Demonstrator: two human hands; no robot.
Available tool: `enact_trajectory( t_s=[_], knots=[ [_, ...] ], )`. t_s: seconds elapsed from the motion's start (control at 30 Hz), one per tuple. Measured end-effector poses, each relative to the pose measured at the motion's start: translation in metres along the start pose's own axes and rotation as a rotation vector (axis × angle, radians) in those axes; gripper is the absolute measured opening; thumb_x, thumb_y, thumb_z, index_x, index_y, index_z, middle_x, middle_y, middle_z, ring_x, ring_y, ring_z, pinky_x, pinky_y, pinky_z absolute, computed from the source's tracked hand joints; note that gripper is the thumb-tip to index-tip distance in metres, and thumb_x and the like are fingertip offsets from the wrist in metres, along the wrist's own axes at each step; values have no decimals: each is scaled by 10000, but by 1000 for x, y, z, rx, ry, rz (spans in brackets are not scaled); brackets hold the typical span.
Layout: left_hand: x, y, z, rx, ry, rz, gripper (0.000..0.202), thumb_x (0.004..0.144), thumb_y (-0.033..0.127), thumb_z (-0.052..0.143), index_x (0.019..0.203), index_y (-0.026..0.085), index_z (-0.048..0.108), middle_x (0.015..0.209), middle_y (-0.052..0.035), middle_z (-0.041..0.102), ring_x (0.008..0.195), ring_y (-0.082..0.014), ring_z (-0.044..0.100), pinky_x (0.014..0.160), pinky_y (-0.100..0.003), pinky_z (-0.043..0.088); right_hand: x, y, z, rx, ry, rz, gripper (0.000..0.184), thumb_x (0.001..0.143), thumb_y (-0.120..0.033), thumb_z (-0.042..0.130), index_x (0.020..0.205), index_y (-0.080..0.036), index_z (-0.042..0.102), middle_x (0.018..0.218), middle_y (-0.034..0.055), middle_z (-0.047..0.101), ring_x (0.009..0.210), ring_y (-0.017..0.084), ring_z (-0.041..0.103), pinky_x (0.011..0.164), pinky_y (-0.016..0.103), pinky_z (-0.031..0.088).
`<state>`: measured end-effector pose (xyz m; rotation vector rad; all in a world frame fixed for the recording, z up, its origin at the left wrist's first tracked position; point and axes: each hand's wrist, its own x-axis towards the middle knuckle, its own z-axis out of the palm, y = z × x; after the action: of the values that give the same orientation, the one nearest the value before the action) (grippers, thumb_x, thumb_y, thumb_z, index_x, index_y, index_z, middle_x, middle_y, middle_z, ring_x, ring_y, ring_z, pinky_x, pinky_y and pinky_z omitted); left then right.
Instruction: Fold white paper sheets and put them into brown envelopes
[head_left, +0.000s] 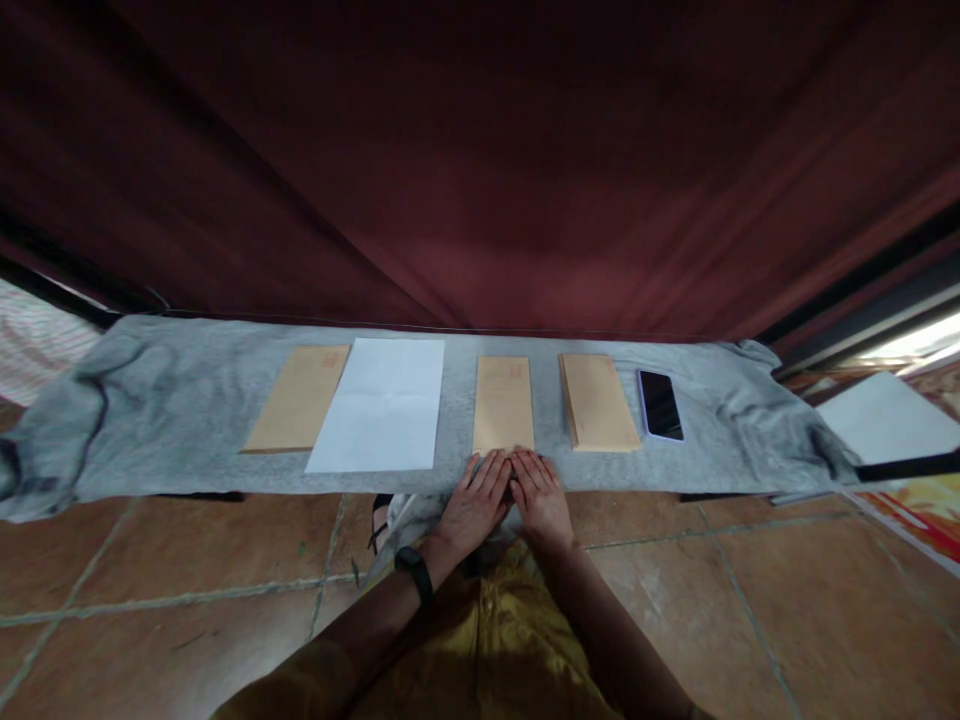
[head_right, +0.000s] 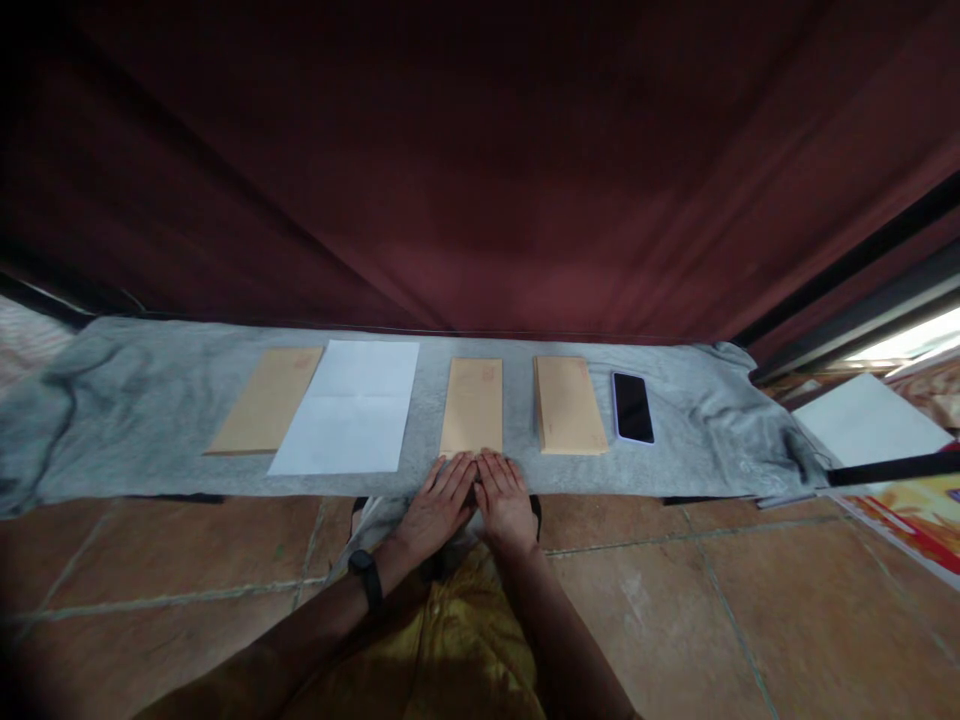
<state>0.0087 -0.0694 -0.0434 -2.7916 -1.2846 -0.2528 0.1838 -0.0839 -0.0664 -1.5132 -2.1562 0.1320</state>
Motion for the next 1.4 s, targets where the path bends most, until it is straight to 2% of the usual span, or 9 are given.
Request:
enact_trajectory(
  t_s=[0.23,0.57,0.7,0.87,1.1,1.27,1.4],
  knots=[
    [1,5,1,10,-13,-45,598,998,381,429,1509,72,410,1561,-175,458,1485,-283,365,1256,-501,219,1,-9,0,-36,9,41,488,1051,-248,371,1527,-159,431,1531,135,501,1445,265,424,1206,514,292],
    [7,10,-1,22,-34,-100,599,995,374,420,1505,59,420,1496,-184,530,1440,-299,424,1247,-498,233,1,-11,-1,-56,10,28,490,1053,-246,372,1534,-167,420,1554,125,473,1464,272,388,1210,525,260],
    [6,9,-2,39,-40,-111,625,1000,390,415,1522,45,391,1524,-196,494,1452,-304,405,1244,-486,243,1,-11,-1,-72,3,23,500,1053,-248,374,1547,-173,403,1555,123,472,1459,268,399,1216,520,246],
    [0,4,-1,79,-59,-109,715,1005,509,397,1509,1,389,1579,-225,408,1491,-323,344,1251,-476,232,0,-9,-3,-125,13,24,475,1054,-240,382,1513,-140,454,1509,130,529,1430,247,443,1218,471,244],
    [-3,1,0,118,-99,-117,776,986,541,439,1533,-1,343,1610,-239,339,1521,-335,279,1266,-481,193,-5,1,-9,-175,47,17,463,1058,-247,359,1488,-122,481,1491,128,548,1391,244,486,1214,467,243],
    [-4,-1,-2,166,-104,-79,739,989,462,461,1521,-36,344,1591,-268,356,1503,-351,316,1260,-490,236,-9,7,-10,-196,71,18,464,1060,-260,358,1488,-126,477,1478,127,563,1383,250,489,1206,470,257],
    [-6,-4,-4,249,-87,-63,570,985,204,390,1510,-17,384,1543,-245,450,1467,-292,404,1257,-444,273,-11,10,-9,-195,88,19,474,1060,-270,349,1499,-127,457,1458,139,579,1385,247,481,1199,475,272]
  ],
)
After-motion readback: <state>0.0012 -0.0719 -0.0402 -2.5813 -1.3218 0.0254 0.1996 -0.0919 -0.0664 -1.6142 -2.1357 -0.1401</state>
